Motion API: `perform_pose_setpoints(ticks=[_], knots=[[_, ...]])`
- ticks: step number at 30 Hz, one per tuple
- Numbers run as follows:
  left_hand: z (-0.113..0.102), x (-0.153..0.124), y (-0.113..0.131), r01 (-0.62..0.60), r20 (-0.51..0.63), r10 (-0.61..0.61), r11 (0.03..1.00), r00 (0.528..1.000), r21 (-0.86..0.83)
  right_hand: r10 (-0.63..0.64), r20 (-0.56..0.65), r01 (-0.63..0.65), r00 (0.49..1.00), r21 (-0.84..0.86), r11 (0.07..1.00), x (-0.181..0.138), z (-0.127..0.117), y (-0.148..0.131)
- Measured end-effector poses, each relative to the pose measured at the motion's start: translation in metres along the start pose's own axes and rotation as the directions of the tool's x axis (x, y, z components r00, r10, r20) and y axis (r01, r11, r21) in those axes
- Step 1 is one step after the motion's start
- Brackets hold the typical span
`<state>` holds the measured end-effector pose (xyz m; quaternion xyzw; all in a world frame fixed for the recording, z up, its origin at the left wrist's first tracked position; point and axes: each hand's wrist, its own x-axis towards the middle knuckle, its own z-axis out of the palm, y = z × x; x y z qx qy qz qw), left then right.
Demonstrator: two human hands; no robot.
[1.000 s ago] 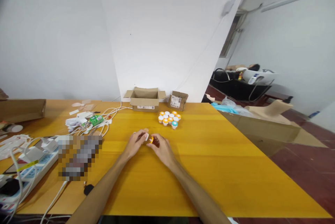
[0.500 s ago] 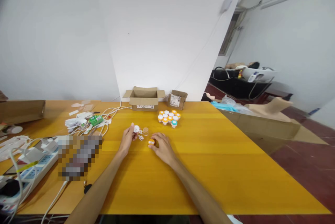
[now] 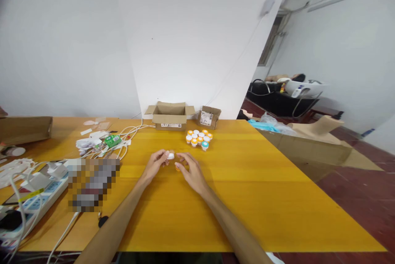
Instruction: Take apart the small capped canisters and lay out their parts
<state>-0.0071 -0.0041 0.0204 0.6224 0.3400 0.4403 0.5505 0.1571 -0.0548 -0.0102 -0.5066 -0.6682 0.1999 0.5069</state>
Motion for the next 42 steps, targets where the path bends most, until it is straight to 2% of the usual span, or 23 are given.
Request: perform_pose_setpoints(ticks=[3, 7, 10, 13, 21, 29, 36, 42], knots=[[0.001, 0.000, 0.000, -0.027, 0.033, 0.025, 0.998, 0.999, 0.060, 0.001, 0.033, -0.001, 0.999, -0.001, 1.000, 0.000, -0.002, -0.003], [-0.002, 0.001, -0.001, -0.020, 0.002, 0.020, 0.996, 1.000, 0.088, -0.011, 0.098, 0.020, 0.995, -0.084, 0.996, 0.000, -0.006, -0.001], [-0.007, 0.004, -0.005, -0.023, -0.081, 0.031, 0.995, 0.996, 0.099, -0.021, 0.166, 0.052, 0.986, -0.181, 0.982, -0.001, -0.008, 0.000], [-0.013, 0.007, -0.011, -0.059, -0.211, 0.096, 0.983, 0.973, 0.175, -0.007, 0.203, 0.060, 0.979, -0.255, 0.965, -0.002, -0.008, 0.000], [-0.029, 0.014, -0.022, 0.027, -0.399, 0.159, 0.906, 0.903, 0.422, 0.032, 0.206, 0.021, 0.978, -0.250, 0.968, -0.001, -0.008, -0.001], [-0.038, 0.013, -0.022, 0.131, -0.411, 0.180, 0.771, 0.894, 0.623, 0.028, 0.210, 0.021, 0.977, -0.226, 0.974, -0.001, -0.008, -0.004], [-0.042, 0.011, -0.022, 0.248, -0.416, 0.134, 0.627, 0.899, 0.739, 0.028, 0.220, 0.023, 0.975, -0.224, 0.974, -0.001, -0.009, -0.003], [-0.040, 0.012, -0.024, 0.251, -0.387, 0.132, 0.567, 0.913, 0.785, 0.018, 0.213, 0.027, 0.977, -0.209, 0.978, -0.001, -0.008, -0.002]])
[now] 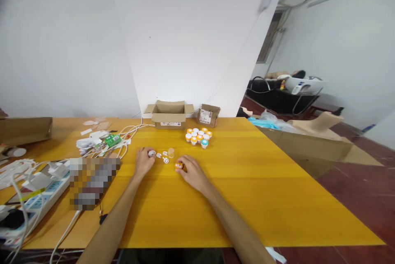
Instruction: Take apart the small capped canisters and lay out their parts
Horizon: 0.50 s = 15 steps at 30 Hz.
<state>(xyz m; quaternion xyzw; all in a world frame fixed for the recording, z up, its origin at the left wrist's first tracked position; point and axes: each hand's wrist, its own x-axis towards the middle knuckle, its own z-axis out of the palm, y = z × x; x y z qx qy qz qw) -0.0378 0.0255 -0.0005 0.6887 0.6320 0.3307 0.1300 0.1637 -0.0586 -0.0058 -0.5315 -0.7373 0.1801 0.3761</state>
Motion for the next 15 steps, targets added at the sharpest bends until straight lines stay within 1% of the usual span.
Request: perform_pose_setpoints(ticks=[5, 10, 13, 15], knots=[[-0.002, -0.001, 0.001, 0.017, -0.001, -0.017, 1.000, 1.000, 0.000, 0.002, -0.031, -0.002, 1.000, -0.008, 1.000, 0.000, 0.001, 0.004], [-0.008, -0.004, 0.005, -0.032, 0.037, 0.034, 0.999, 0.999, -0.034, 0.020, -0.035, -0.020, 0.999, 0.008, 1.000, 0.000, 0.003, 0.006], [-0.011, -0.006, 0.010, 0.003, 0.074, 0.000, 0.999, 0.997, -0.038, 0.031, -0.053, -0.030, 0.998, 0.029, 0.999, 0.000, 0.004, 0.006], [-0.013, -0.009, 0.014, 0.017, 0.043, -0.016, 0.999, 0.999, -0.031, 0.035, -0.073, -0.032, 0.997, 0.050, 0.998, 0.000, 0.005, 0.006]])
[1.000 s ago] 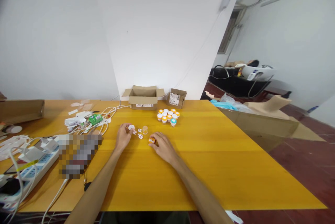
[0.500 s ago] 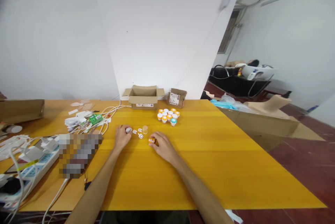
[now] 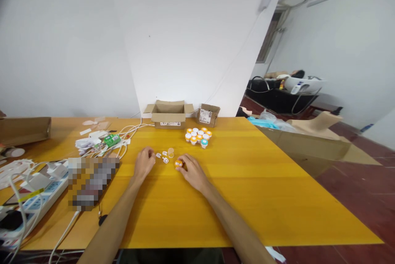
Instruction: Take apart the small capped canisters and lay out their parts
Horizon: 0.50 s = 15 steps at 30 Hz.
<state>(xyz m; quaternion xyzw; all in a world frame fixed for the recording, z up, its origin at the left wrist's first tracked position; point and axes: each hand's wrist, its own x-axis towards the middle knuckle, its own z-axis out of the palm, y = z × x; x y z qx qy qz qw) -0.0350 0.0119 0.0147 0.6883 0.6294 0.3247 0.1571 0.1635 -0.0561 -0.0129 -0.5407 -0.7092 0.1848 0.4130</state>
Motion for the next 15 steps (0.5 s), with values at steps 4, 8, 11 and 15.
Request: perform_pose_setpoints(ticks=[4, 8, 11, 15], knots=[[0.001, -0.007, 0.011, -0.157, -0.096, 0.150, 0.985, 0.984, -0.065, 0.010, -0.015, -0.009, 1.000, 0.053, 0.999, 0.000, 0.003, 0.001], [0.009, -0.019, 0.024, -0.368, 0.033, 0.382, 0.907, 0.924, -0.203, 0.009, -0.013, -0.008, 1.000, 0.108, 0.994, 0.000, 0.005, 0.000], [0.015, -0.027, 0.031, -0.415, 0.096, 0.452, 0.871, 0.887, -0.263, -0.022, -0.024, 0.025, 0.999, 0.131, 0.991, 0.000, 0.005, -0.002], [0.020, -0.030, 0.034, -0.446, 0.124, 0.505, 0.834, 0.854, -0.324, -0.082, -0.090, 0.094, 0.993, 0.141, 0.985, 0.000, 0.003, -0.004]])
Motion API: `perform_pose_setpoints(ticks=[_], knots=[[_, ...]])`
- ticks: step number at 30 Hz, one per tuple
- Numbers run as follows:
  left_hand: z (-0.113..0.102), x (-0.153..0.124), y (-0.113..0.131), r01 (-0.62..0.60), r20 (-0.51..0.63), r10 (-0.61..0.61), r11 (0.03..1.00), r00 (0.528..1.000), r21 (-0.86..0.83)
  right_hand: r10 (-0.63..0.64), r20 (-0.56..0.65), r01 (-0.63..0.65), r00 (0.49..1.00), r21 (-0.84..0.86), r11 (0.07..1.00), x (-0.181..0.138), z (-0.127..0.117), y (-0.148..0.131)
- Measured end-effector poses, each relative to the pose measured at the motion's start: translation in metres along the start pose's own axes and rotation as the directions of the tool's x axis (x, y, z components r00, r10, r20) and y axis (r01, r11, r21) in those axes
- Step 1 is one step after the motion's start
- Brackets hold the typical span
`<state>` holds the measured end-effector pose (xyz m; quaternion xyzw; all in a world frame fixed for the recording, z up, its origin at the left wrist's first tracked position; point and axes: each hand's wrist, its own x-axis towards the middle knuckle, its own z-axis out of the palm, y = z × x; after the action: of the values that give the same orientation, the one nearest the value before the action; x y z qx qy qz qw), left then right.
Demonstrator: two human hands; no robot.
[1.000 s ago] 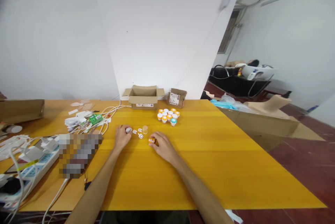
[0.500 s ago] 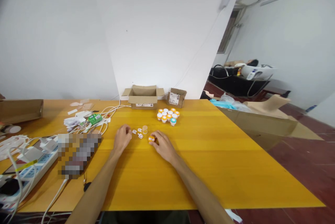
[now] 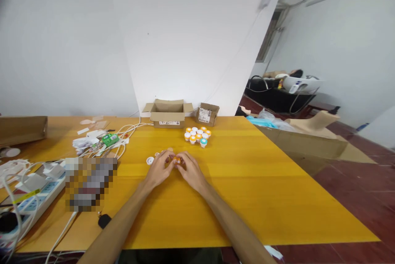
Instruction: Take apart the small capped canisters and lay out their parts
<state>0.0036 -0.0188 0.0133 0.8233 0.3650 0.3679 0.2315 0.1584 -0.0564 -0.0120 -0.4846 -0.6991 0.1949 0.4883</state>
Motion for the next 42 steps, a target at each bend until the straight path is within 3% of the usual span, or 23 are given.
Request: perform_pose_setpoints(ticks=[4, 8, 16, 25, 42], knots=[[0.000, 0.001, -0.003, 0.008, 0.003, -0.008, 0.997, 1.000, -0.071, 0.003, -0.036, -0.001, 0.999, 0.060, 0.998, 0.001, 0.001, 0.000], [0.000, 0.002, -0.005, -0.010, 0.018, 0.012, 0.995, 1.000, -0.097, 0.102, -0.053, -0.090, 0.993, 0.189, 0.978, 0.003, 0.003, 0.002], [0.001, 0.002, -0.009, -0.009, 0.065, 0.017, 0.994, 0.998, -0.108, 0.275, 0.057, -0.274, 0.960, 0.411, 0.870, 0.005, 0.003, 0.004], [0.001, 0.000, -0.013, -0.014, 0.086, 0.021, 0.996, 0.996, -0.086, 0.284, 0.112, -0.304, 0.952, 0.430, 0.850, 0.004, 0.001, 0.004], [-0.005, -0.002, -0.010, -0.055, 0.124, 0.041, 0.992, 0.991, 0.115, 0.265, 0.226, -0.339, 0.938, 0.419, 0.842, 0.004, -0.001, 0.007]])
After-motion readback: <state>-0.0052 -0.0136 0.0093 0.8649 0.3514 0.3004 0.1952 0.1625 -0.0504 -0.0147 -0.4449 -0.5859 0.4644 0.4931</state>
